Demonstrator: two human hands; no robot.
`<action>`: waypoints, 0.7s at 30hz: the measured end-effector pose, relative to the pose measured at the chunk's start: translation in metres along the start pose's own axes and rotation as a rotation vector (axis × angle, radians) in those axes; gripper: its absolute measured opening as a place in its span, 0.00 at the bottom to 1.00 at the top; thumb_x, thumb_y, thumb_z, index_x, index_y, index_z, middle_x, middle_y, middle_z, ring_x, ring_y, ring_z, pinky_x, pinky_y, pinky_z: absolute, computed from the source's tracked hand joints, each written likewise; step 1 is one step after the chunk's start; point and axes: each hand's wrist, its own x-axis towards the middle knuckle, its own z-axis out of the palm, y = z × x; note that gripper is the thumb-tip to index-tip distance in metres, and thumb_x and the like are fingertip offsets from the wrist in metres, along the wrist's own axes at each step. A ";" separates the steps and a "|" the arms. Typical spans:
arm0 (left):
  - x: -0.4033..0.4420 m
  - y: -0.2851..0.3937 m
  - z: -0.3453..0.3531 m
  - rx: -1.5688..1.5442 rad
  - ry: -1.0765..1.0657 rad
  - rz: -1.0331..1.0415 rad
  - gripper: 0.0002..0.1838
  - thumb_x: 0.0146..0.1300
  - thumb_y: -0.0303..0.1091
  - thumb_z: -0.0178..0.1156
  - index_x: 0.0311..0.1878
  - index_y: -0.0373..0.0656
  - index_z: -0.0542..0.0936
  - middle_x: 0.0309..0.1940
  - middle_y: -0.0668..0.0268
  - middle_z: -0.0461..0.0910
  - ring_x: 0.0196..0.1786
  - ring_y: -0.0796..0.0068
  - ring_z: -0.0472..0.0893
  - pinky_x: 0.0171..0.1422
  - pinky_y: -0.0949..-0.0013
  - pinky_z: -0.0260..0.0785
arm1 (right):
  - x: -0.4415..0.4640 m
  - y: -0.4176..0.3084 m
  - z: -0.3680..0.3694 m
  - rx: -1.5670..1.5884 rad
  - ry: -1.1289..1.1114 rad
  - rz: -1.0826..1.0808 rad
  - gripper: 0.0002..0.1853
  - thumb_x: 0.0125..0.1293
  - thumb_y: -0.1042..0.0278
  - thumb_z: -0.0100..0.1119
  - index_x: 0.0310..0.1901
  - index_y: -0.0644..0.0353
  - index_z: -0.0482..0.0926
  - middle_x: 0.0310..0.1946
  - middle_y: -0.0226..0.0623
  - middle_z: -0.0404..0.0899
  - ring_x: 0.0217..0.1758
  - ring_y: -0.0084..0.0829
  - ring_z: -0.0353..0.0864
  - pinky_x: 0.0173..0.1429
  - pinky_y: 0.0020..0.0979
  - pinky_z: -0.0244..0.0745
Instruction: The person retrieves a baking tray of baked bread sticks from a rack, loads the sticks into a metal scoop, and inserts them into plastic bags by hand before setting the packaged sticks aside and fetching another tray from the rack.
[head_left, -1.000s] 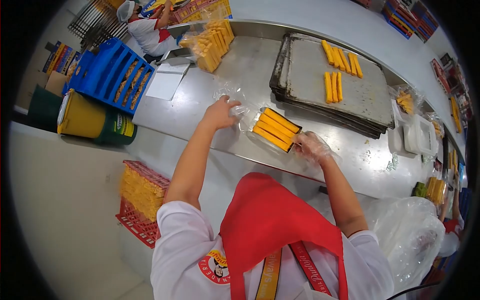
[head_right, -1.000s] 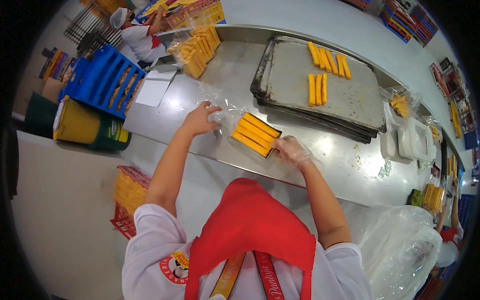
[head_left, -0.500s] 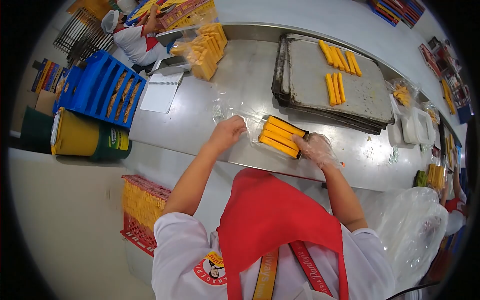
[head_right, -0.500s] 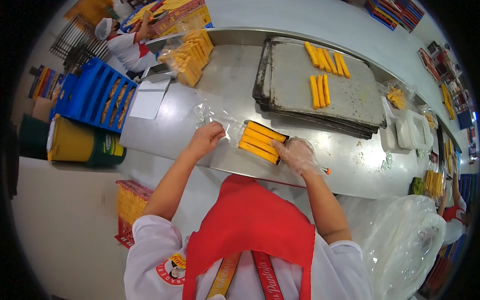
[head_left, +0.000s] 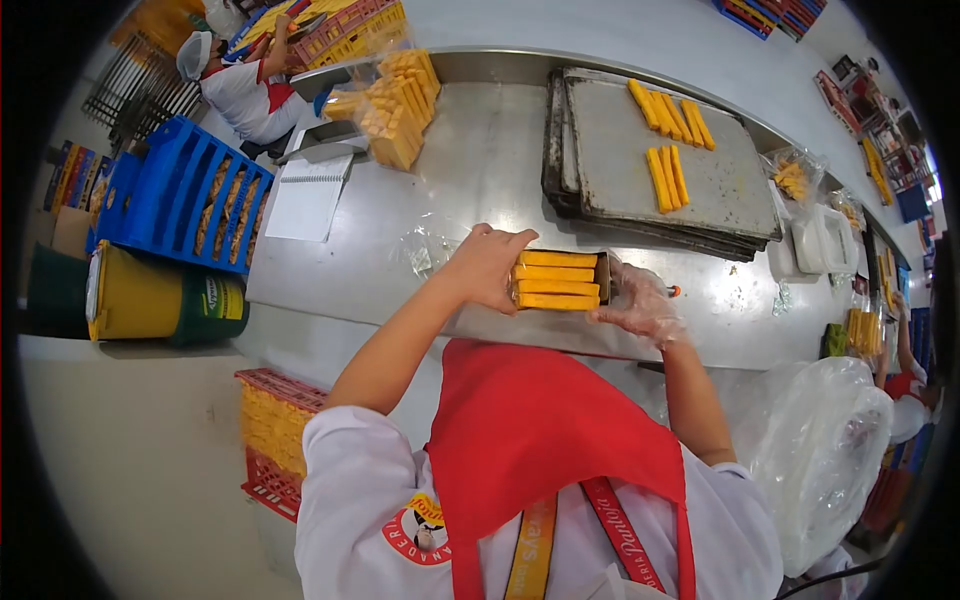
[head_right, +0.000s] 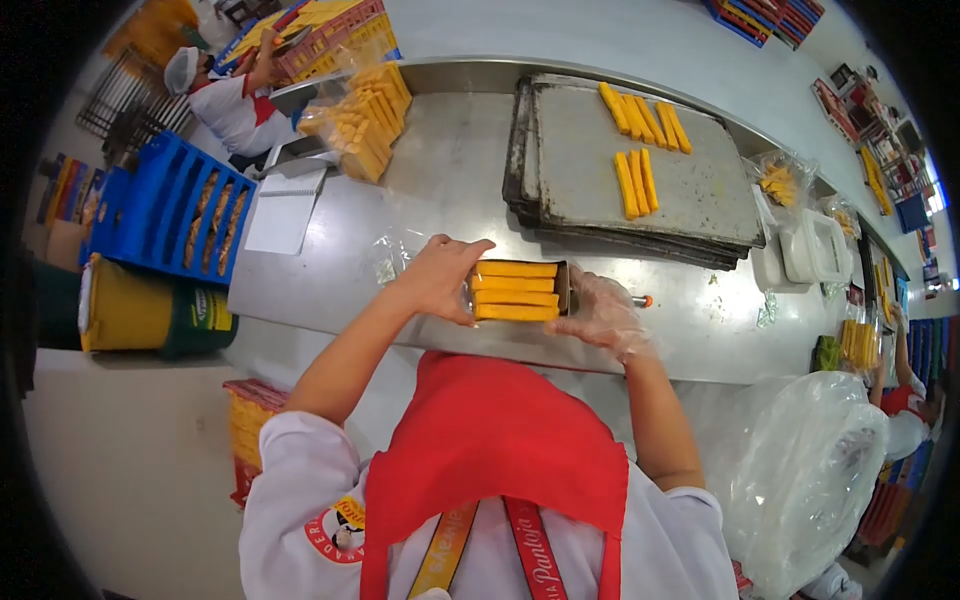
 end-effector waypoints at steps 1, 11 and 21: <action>0.003 0.002 0.000 -0.008 -0.001 0.000 0.58 0.29 0.50 0.80 0.69 0.41 0.68 0.47 0.52 0.81 0.54 0.51 0.80 0.67 0.53 0.63 | 0.000 -0.007 -0.001 -0.003 -0.006 0.005 0.56 0.45 0.42 0.81 0.71 0.67 0.67 0.51 0.60 0.82 0.60 0.57 0.80 0.65 0.47 0.73; -0.011 -0.010 0.016 -0.001 0.166 0.220 0.40 0.41 0.43 0.78 0.63 0.52 0.76 0.68 0.52 0.71 0.61 0.50 0.78 0.66 0.52 0.68 | -0.002 -0.019 0.031 -0.116 0.358 -0.228 0.42 0.47 0.49 0.80 0.66 0.47 0.76 0.70 0.51 0.70 0.71 0.55 0.69 0.69 0.53 0.69; -0.009 0.002 0.000 0.195 -0.048 0.314 0.07 0.52 0.28 0.67 0.37 0.46 0.85 0.71 0.57 0.69 0.71 0.55 0.71 0.69 0.51 0.68 | 0.002 -0.030 0.051 -0.351 0.283 -0.478 0.17 0.57 0.58 0.74 0.50 0.33 0.89 0.67 0.40 0.75 0.72 0.54 0.68 0.72 0.60 0.63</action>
